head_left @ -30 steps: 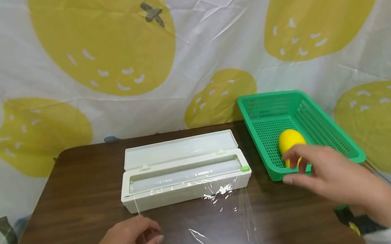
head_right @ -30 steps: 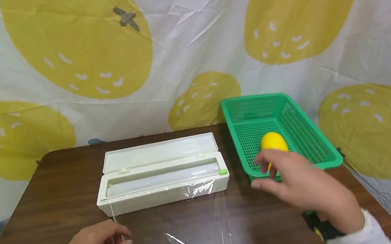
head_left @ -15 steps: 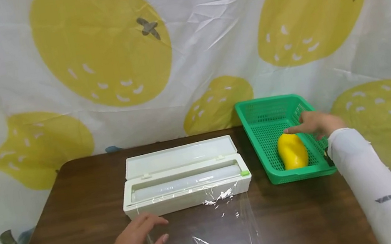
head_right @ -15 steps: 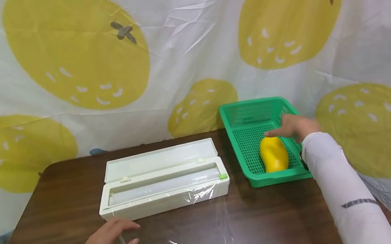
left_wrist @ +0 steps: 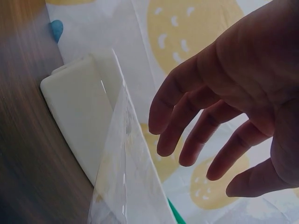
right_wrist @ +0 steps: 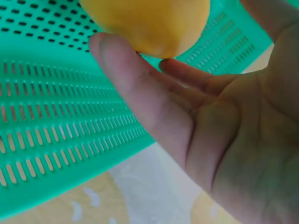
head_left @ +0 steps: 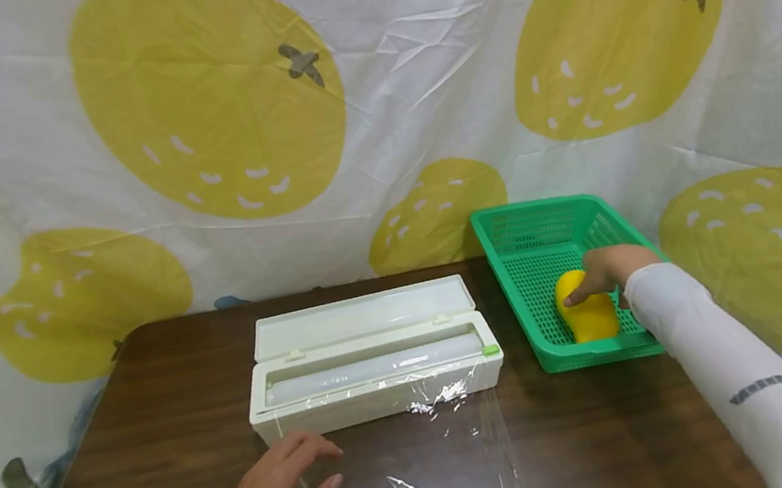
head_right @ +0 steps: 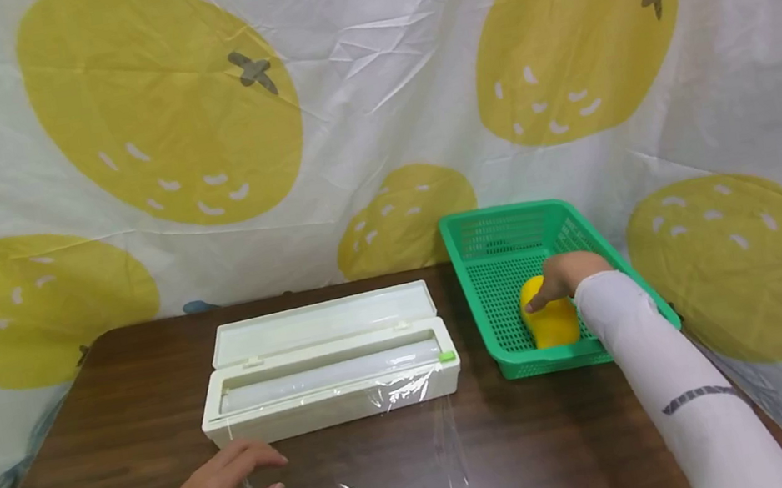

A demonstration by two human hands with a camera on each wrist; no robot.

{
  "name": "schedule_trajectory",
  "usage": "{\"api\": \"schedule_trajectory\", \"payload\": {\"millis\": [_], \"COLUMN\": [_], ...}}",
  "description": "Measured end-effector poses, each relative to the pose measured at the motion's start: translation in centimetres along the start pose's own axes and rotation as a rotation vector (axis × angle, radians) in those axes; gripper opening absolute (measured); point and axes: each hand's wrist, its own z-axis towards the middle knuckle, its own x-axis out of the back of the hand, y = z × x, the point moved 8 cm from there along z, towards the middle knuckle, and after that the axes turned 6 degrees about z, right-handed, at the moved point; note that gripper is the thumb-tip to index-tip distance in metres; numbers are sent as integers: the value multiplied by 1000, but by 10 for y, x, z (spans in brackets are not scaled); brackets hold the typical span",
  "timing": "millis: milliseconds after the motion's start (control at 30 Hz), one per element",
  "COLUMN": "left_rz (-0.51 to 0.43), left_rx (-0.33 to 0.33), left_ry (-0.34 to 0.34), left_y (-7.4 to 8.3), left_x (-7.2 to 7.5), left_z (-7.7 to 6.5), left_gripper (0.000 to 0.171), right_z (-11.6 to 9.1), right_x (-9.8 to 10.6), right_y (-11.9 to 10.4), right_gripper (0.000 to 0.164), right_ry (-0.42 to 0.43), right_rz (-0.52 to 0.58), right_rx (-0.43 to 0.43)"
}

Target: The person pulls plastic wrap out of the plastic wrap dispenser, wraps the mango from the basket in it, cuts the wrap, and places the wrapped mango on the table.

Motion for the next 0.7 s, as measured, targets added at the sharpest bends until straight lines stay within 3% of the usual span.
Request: {"api": "schedule_trajectory", "payload": {"millis": [200,333,700], "left_rz": [-23,-25,-30], "left_rx": [15,-6,-4], "left_ry": [-36,-34,-57], "left_y": [-2,-1,-3], "left_x": [-3,-2,-2], "left_z": [1,1,4], "left_gripper": [22,21,19], "right_z": [8,10,7], "right_x": [-6,-6,-1], "right_y": [-8,-7,-11], "right_gripper": [82,82,91], "right_ry": [-1,21,0], "right_rz": [-87,-148,-73], "right_rx": [75,84,71]}}
